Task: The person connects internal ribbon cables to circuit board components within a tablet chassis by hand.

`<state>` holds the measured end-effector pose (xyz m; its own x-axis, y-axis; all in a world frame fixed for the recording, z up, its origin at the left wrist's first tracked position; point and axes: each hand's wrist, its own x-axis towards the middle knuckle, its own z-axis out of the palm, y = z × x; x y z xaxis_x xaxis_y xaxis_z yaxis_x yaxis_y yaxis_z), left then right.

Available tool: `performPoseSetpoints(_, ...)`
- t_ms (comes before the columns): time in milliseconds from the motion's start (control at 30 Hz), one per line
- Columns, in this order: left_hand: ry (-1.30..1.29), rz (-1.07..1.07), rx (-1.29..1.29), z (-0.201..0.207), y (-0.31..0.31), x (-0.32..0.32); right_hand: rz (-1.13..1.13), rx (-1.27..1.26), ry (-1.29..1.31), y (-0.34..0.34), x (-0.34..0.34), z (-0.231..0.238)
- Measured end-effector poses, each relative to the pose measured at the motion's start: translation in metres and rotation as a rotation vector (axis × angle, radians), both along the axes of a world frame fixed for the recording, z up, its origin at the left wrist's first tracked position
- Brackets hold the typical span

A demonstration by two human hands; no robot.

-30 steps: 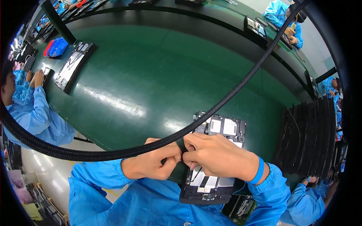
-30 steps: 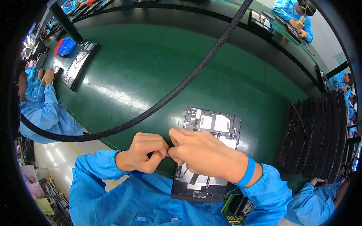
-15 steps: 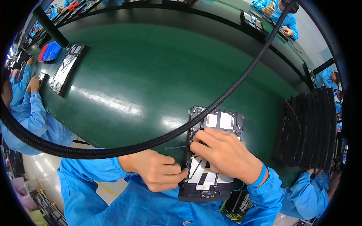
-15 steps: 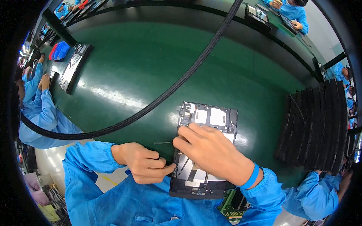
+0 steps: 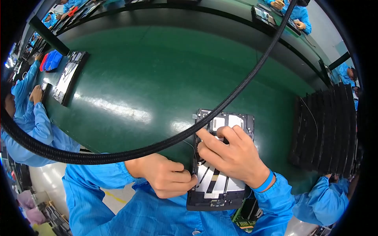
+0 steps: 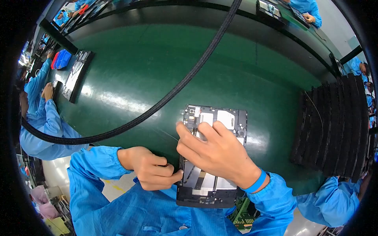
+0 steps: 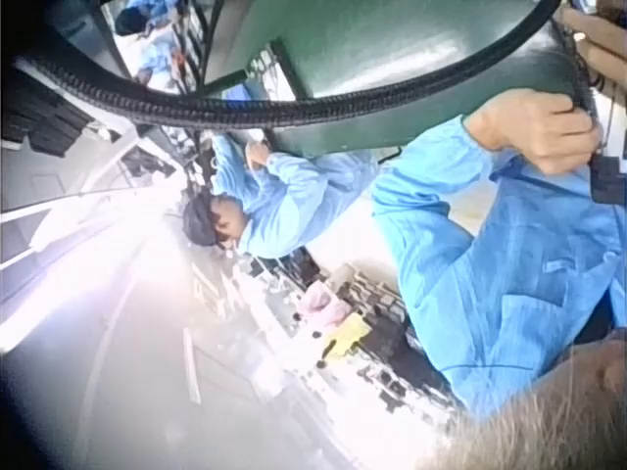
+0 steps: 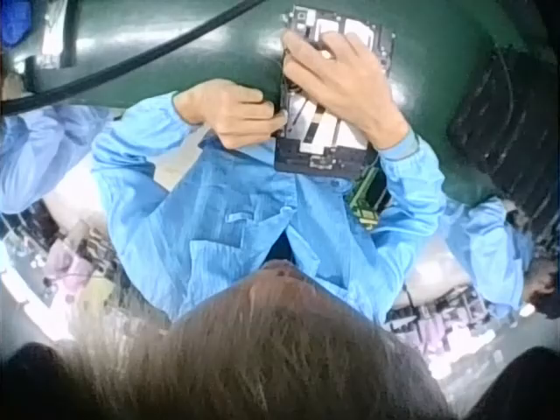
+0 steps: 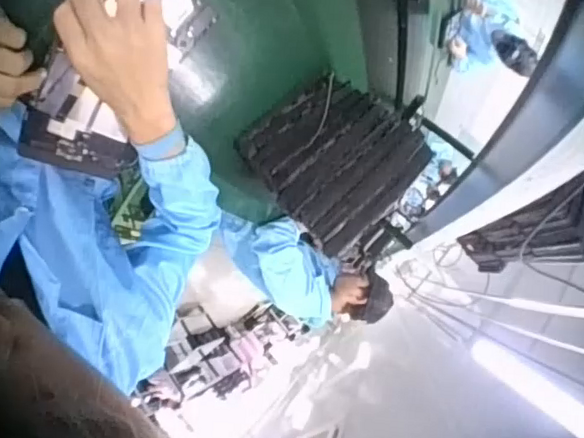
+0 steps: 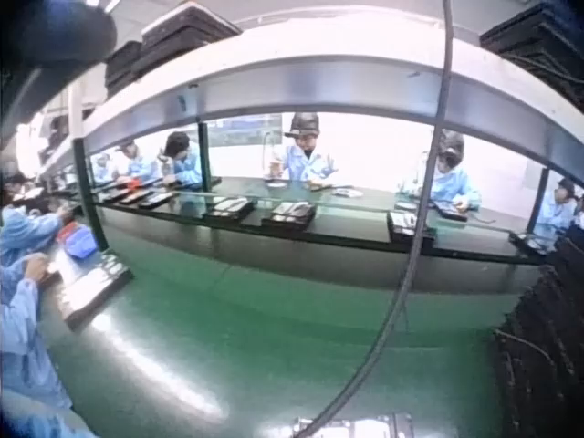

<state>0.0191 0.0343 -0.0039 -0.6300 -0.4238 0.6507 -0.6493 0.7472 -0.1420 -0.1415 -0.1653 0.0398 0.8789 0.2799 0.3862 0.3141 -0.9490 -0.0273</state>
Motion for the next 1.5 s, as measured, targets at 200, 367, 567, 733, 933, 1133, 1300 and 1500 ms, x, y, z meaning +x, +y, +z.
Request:
performPoseSetpoints(200,0.064,-0.047,0.036,0.001,-0.006,0.005,0.179,0.510,0.338,-0.006,0.001,0.002)
performPoseSetpoints(367,0.041,-0.051,-0.015,0.003,-0.010,0.009,0.210,0.622,0.367,-0.006,0.005,0.011)
performPoseSetpoints(567,-0.092,0.019,-0.071,0.007,-0.004,0.018,0.247,0.510,0.492,-0.008,0.028,0.010)
performPoseSetpoints(733,-0.067,0.063,-0.036,0.006,-0.006,0.022,0.249,0.565,0.485,-0.007,0.031,0.008)
performPoseSetpoints(933,-0.072,0.051,-0.034,0.004,-0.007,0.024,0.196,0.530,0.366,-0.007,0.030,0.010)
performPoseSetpoints(1133,-0.098,-0.001,-0.149,-0.002,-0.009,0.025,0.200,0.609,0.356,-0.011,0.034,-0.001)
performPoseSetpoints(1300,-0.086,-0.043,-0.136,0.002,-0.010,0.022,0.240,0.660,0.334,-0.011,0.034,0.003)
performPoseSetpoints(1500,-0.073,-0.061,-0.114,0.005,-0.011,0.021,0.263,0.725,0.484,-0.017,0.031,0.008)
